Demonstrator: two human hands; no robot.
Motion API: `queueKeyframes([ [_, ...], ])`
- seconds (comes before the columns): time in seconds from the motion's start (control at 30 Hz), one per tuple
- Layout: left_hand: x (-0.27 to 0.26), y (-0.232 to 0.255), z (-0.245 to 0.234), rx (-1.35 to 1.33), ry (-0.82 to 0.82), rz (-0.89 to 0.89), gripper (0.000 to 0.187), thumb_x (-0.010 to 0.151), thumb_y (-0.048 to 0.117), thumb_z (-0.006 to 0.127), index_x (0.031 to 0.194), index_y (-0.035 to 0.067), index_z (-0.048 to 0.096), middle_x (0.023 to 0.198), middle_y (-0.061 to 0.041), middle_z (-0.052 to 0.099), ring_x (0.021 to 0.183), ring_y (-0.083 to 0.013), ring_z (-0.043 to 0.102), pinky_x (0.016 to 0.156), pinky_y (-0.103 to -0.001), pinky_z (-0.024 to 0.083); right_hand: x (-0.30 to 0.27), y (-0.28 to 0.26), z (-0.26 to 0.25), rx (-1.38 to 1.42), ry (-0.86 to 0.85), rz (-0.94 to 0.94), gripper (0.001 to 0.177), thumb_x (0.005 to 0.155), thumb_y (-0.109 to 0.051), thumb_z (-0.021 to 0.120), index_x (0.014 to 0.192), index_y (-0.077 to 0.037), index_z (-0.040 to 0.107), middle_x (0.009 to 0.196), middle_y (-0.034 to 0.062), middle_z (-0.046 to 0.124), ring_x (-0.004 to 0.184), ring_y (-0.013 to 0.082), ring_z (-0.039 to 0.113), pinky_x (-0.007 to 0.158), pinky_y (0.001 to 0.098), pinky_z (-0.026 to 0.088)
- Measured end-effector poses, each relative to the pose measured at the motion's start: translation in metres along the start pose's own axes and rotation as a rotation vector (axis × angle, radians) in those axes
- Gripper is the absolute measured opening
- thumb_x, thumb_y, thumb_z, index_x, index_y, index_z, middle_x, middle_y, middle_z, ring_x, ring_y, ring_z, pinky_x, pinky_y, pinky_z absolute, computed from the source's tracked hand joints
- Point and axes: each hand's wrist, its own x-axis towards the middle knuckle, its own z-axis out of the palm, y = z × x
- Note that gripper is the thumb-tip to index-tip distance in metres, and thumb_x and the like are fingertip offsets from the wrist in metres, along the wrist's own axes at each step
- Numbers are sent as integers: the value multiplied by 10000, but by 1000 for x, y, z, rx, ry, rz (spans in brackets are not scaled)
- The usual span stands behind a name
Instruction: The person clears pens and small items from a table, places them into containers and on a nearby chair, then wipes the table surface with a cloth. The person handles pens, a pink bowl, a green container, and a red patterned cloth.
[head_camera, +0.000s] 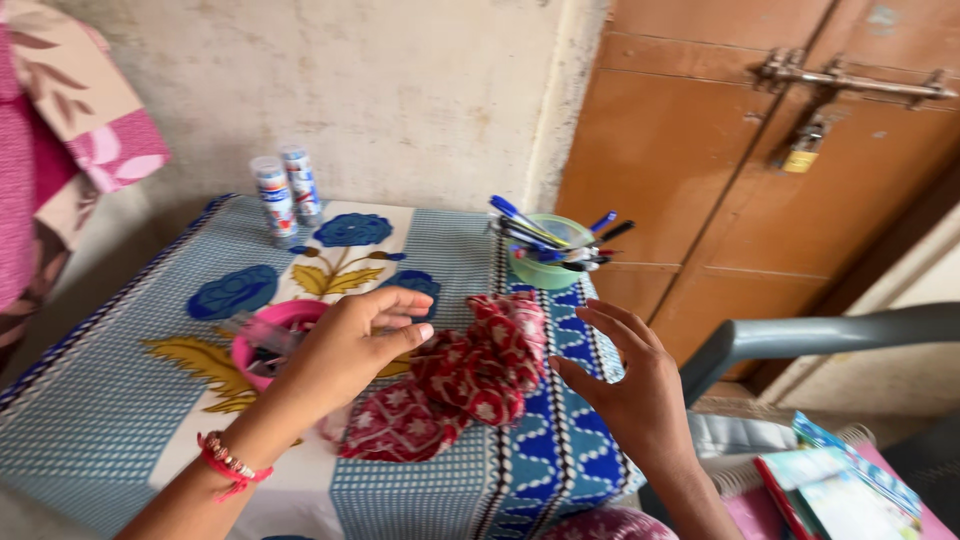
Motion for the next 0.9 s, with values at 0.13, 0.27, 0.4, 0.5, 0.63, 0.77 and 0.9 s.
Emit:
queueKeyframes([
  [0.13, -10, 11, -29, 320, -10, -267, 433, 922, 273, 742, 1329, 138, 679, 1109, -224, 731, 1055, -300, 664, 889, -397, 522, 9, -19, 25, 82, -47, 8, 511, 739, -207, 851, 1221, -92, 728, 1331, 81, 697, 1211, 257, 677, 1001, 386, 526],
  [0.27, -18, 1, -53, 288, 165, 3, 405, 850, 275, 773, 1200, 78, 722, 1121, -129, 767, 993, -207, 740, 865, -323, 543, 16, -43, 59, 251, -133, -8, 495, 731, -168, 842, 1204, -77, 729, 1282, 79, 719, 1154, 233, 717, 990, 357, 561],
  [0.4, -22, -29, -66, 303, 304, 38, 303, 916, 216, 668, 1155, 39, 724, 1101, -132, 777, 975, -238, 767, 847, -337, 573, 24, -65, 96, 240, -217, -25, 494, 725, -172, 855, 1192, -72, 728, 1265, 81, 722, 1127, 240, 704, 969, 362, 555],
  [0.5, -22, -48, -79, 325, 357, 38, 283, 944, 203, 635, 1144, 25, 728, 1101, -148, 776, 1010, -260, 757, 878, -351, 564, 25, -80, 118, 296, -225, -111, 464, 731, -168, 861, 1160, -50, 732, 1253, 111, 724, 1113, 267, 716, 964, 379, 553],
  [0.63, -20, -64, -90, 356, 398, -64, 291, 958, 221, 625, 1150, 25, 719, 1118, -153, 769, 1036, -289, 744, 903, -371, 559, 22, -97, 145, 299, -280, -129, 524, 711, -159, 862, 1208, -84, 715, 1332, 124, 679, 1175, 312, 673, 973, 388, 542],
  [0.77, -21, -76, -94, 528, 451, -11, 313, 946, 183, 625, 1195, 5, 688, 1196, -194, 720, 1104, -364, 682, 946, -431, 518, 19, -108, 165, 321, -371, -69, 706, 629, -121, 892, 1299, -127, 669, 1480, 135, 554, 1258, 331, 587, 987, 395, 521],
  [0.9, -25, -85, -94, 571, 445, -65, 351, 960, 182, 597, 1262, 7, 634, 1220, -200, 706, 1111, -374, 675, 952, -448, 514, 15, -108, 178, 360, -406, -50, 755, 604, -118, 934, 1313, -145, 674, 1529, 174, 495, 1352, 361, 542, 1008, 412, 488],
])
